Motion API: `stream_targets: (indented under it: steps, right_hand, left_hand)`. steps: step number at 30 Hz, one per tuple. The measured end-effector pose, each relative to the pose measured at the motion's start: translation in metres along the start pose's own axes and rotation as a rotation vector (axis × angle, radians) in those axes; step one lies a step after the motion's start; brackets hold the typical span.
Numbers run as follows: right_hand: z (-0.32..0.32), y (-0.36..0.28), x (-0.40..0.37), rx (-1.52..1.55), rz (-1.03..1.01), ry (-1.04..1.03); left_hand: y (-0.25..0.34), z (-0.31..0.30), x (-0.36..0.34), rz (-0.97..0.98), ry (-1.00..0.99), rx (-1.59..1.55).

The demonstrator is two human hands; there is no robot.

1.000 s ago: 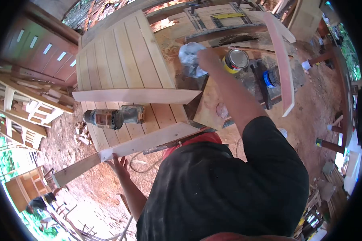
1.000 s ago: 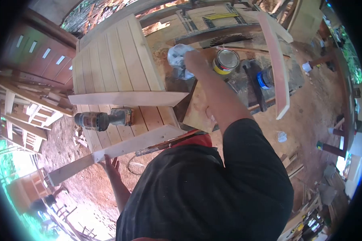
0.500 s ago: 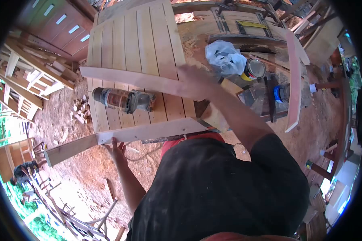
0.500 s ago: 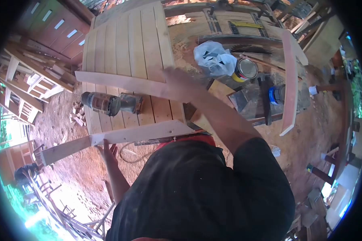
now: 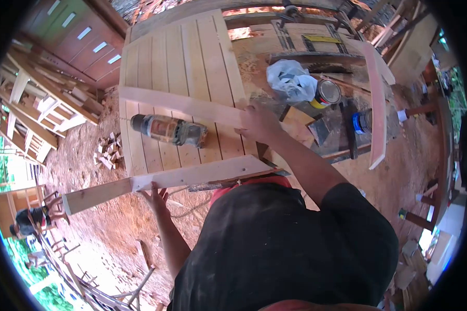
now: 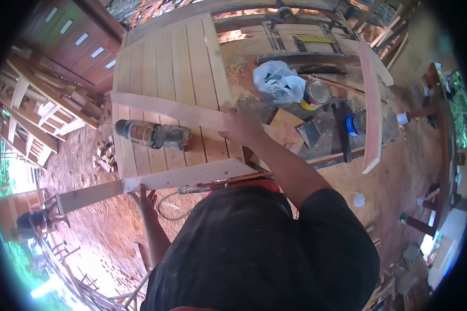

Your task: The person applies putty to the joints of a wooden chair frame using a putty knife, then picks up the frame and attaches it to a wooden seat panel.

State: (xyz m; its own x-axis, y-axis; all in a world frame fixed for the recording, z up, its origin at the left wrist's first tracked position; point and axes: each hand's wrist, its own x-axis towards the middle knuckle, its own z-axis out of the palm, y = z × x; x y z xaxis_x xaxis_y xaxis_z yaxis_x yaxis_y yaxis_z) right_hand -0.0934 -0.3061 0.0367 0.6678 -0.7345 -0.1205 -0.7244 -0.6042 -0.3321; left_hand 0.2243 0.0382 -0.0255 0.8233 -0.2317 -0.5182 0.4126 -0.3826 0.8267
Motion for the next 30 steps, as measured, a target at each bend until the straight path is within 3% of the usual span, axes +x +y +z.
stream_targets:
  steps: [2,5,6,8,10,14,17,20,23,26,30]
  right_hand:
    - [-0.010,-0.007,-0.010,0.088,0.129,-0.069]
    - [0.001,0.005,-0.008,0.029,-0.026,-0.185]
    - [-0.006,0.005,-0.009,0.162,0.018,-0.228]
    - [-0.029,0.007,-0.011,0.420,0.127,-0.322]
    - [0.027,0.053,0.017,0.481,0.272,-0.294]
    - [0.054,0.052,0.042,0.639,0.408,-0.398]
    - [0.040,0.028,0.041,0.511,0.369,-0.371]
    - [0.062,0.041,0.041,0.885,0.353,-0.420]
    - [0.040,0.022,0.034,0.927,0.389,-0.475]
    - [0.047,0.023,0.028,0.975,0.238,-0.351]
    - [0.058,0.029,0.030,0.743,0.273,-0.322]
  left_hand:
    - [0.002,0.004,-0.002,-0.007,0.011,-0.040]
    - [-0.020,-0.001,0.016,-0.065,0.012,-0.133]
    - [-0.035,-0.005,0.030,-0.089,-0.026,-0.173]
    - [0.006,0.034,-0.012,-0.133,-0.009,-0.133]
    - [0.043,0.069,-0.041,-0.134,0.047,-0.205]
    - [-0.007,0.087,0.011,0.136,0.301,-0.373]
    - [0.009,0.097,-0.004,0.158,0.423,-0.353]
    - [0.016,0.098,-0.009,0.187,0.467,-0.331]
    - [0.008,0.097,-0.001,0.192,0.505,-0.302]
    - [0.011,0.097,-0.002,0.190,0.498,-0.309]
    - [0.011,0.094,0.010,0.280,0.445,-0.401]
